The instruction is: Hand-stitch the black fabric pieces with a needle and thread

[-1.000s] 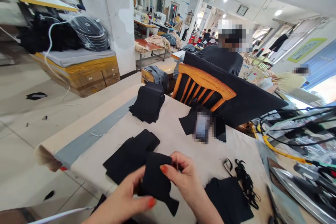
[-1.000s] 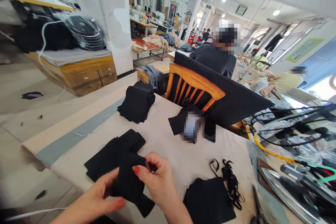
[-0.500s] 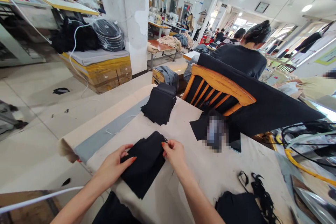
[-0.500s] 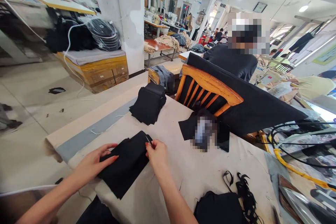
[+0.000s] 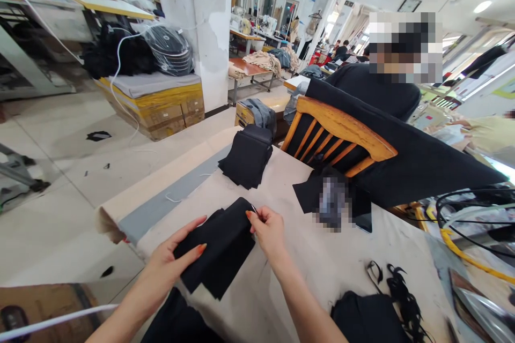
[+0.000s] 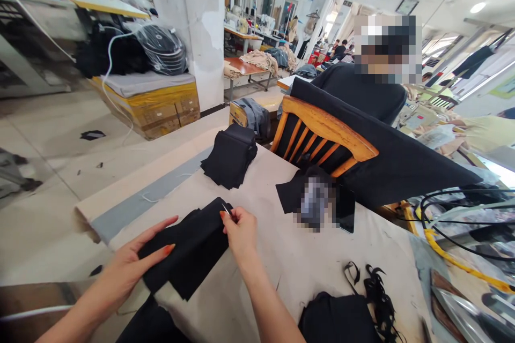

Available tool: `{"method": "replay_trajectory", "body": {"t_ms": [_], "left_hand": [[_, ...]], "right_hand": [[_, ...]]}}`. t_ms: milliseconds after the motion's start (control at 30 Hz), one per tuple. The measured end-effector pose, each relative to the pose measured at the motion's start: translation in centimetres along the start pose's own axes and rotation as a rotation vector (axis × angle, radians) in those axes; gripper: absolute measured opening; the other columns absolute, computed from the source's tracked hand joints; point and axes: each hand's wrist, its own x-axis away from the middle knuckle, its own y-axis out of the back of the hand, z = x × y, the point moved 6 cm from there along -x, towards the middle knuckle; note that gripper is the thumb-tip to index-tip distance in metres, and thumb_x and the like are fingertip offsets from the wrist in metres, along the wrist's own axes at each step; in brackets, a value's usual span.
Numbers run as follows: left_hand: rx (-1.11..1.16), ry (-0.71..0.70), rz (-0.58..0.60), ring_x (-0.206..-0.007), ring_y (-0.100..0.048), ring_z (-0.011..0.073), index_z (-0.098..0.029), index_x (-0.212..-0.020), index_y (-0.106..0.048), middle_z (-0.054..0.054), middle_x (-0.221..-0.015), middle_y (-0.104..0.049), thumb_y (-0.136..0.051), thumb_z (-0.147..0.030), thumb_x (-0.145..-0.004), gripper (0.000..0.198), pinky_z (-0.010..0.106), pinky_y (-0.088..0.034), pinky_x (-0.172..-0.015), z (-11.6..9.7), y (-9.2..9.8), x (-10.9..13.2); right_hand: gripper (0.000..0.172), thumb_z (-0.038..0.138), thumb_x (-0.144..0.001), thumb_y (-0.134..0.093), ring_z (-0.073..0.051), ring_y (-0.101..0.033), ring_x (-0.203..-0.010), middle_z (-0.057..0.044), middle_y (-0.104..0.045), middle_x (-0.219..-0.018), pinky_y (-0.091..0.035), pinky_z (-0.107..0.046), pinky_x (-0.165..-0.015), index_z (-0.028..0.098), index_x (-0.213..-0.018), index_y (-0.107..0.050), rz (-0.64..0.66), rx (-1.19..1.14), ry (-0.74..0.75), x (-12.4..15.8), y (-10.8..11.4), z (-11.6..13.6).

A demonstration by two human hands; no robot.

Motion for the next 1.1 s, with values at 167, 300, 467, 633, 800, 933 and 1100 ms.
{"method": "replay_trajectory", "body": {"t_ms": [167, 300, 467, 633, 800, 933, 1100], "left_hand": [[-0.304, -0.204, -0.123, -0.114, -0.058, 0.0351, -0.024, -0.124, -0.062, 0.011, -0.126, -0.063, -0.049, -0.026, -0.089, 0.037, 0.058, -0.045, -0.097, -0.9, 0.1, -0.2], [-0.346, -0.433, -0.049, -0.127, -0.049, 0.0241, -0.027, -0.129, -0.057, 0.004, -0.136, -0.059, -0.039, -0.012, -0.091, 0.045, 0.045, -0.038, -0.110, -3.3, -2.4, -0.5], [-0.360, -0.565, 0.075, -0.130, -0.049, 0.0173, -0.023, -0.135, -0.052, 0.005, -0.140, -0.057, -0.030, 0.002, -0.085, 0.060, 0.037, -0.041, -0.109, -3.9, -5.7, -1.6], [-0.346, -0.571, 0.066, -0.133, -0.046, 0.0166, -0.024, -0.139, -0.046, 0.004, -0.143, -0.054, -0.031, 0.001, -0.085, 0.062, 0.038, -0.040, -0.110, -2.7, -6.3, -1.9], [-0.339, -0.557, 0.044, -0.130, -0.049, 0.0169, -0.023, -0.146, -0.032, 0.005, -0.144, -0.052, -0.031, -0.002, -0.087, 0.063, 0.038, -0.042, -0.109, -1.9, -6.5, -1.9], [-0.352, -0.563, 0.044, -0.130, -0.049, 0.0172, -0.024, -0.147, -0.029, 0.006, -0.144, -0.052, -0.030, -0.002, -0.089, 0.062, 0.040, -0.042, -0.108, -1.8, -6.7, -1.9], [-0.377, -0.570, 0.063, -0.131, -0.048, 0.0178, -0.023, -0.142, -0.040, 0.007, -0.142, -0.055, -0.031, -0.005, -0.091, 0.055, 0.039, -0.043, -0.108, -2.4, -6.6, -1.9]], "right_hand": [[0.027, 0.032, -0.076, -0.061, -0.010, -0.043, -0.039, 0.006, -0.053, -0.042, -0.029, -0.021, -0.043, 0.021, -0.054, -0.050, -0.024, 0.113, 0.001, -1.0, -0.1, -1.1], [0.027, 0.033, -0.077, -0.062, -0.011, -0.047, -0.040, 0.006, -0.053, -0.043, -0.032, -0.022, -0.044, 0.021, -0.057, -0.050, -0.025, 0.158, 0.044, -1.4, -0.2, -1.3], [0.013, 0.033, -0.083, -0.057, -0.013, -0.053, -0.051, 0.005, -0.056, -0.058, -0.041, -0.023, -0.050, 0.021, -0.079, -0.052, -0.102, 0.211, 0.183, 0.1, 0.9, -0.7], [0.004, 0.018, -0.080, -0.055, -0.017, -0.056, -0.076, 0.000, -0.060, -0.080, -0.046, -0.027, -0.068, 0.022, -0.079, -0.055, -0.065, 0.346, 0.429, 3.8, 0.3, 0.3], [0.021, 0.010, -0.073, -0.057, -0.025, -0.051, -0.089, -0.006, -0.059, -0.091, -0.045, -0.036, -0.076, 0.020, -0.091, -0.059, -0.041, 0.527, 0.598, 5.1, -2.1, 0.9], [0.016, 0.010, -0.078, -0.052, -0.025, -0.049, -0.086, -0.008, -0.059, -0.088, -0.045, -0.038, -0.075, 0.019, -0.088, -0.061, -0.073, 0.609, 0.675, 4.9, -3.0, 1.0], [0.015, 0.010, -0.082, -0.049, -0.022, -0.051, -0.080, -0.005, -0.058, -0.080, -0.045, -0.032, -0.072, 0.020, -0.079, -0.059, -0.144, 0.620, 0.677, 5.2, -1.8, 0.4]]}}
